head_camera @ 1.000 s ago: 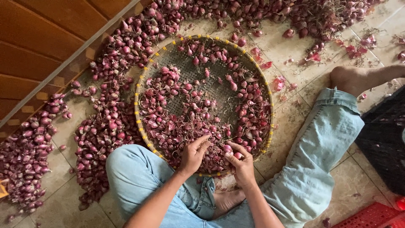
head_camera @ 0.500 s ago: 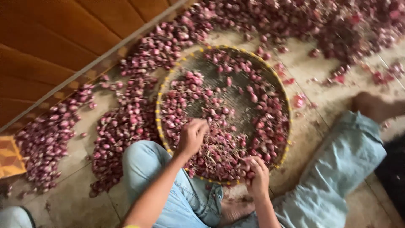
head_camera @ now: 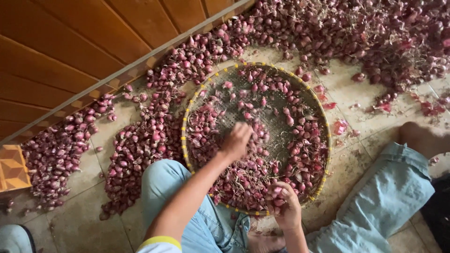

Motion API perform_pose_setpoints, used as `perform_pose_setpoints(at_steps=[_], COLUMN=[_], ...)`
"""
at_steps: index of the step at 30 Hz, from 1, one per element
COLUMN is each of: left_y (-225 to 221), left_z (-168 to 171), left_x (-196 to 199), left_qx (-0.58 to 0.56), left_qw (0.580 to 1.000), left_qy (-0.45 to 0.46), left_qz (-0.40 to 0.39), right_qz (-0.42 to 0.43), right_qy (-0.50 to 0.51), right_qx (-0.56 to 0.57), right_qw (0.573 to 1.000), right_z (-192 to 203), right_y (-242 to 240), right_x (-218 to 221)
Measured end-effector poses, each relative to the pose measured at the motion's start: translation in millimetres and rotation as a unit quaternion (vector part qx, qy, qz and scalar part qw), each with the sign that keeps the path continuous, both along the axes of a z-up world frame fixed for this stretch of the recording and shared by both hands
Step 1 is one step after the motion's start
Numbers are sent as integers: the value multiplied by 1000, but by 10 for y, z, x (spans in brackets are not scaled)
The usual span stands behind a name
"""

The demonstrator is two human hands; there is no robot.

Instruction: The person cleans shallots by hand, picking bulbs from a pile on the floor and placing them into a woven tray while removing dry skins. They shake the tray to sift the bulbs, reach out to adjust a floor fan, and move between different piles of shallots and plastic crates.

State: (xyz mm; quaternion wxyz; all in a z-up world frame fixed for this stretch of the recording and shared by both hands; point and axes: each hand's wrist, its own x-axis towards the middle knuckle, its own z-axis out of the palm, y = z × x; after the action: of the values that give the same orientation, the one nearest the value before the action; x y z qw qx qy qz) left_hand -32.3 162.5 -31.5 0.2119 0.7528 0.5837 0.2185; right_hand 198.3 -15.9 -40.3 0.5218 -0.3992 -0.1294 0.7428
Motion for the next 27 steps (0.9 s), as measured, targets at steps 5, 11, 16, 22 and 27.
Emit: perform_pose_setpoints(at_steps=[5, 11, 16, 22, 27], left_y=[-471, -561, -756, -960, -1064], left_z=[-125, 51, 195, 798, 402], left_x=[90, -124, -285, -140, -170], left_qx=[-6, 32, -119, -362, -354], left_qw=[992, 979, 941, 782, 624], left_qy=[-100, -165, -278, -501, -691], left_qz=[-77, 118, 149, 81, 85], right_qz=[1, -43, -8, -3, 16], right_qy=[4, -19, -9, -5, -24], right_qx=[-7, -24, -22, -50, -65], right_qw=[1000, 999, 1000, 999, 997], right_z=[230, 322, 321, 297, 314], right_y=[42, 91, 92, 84, 75], right_x=[-7, -38, -27, -75, -91])
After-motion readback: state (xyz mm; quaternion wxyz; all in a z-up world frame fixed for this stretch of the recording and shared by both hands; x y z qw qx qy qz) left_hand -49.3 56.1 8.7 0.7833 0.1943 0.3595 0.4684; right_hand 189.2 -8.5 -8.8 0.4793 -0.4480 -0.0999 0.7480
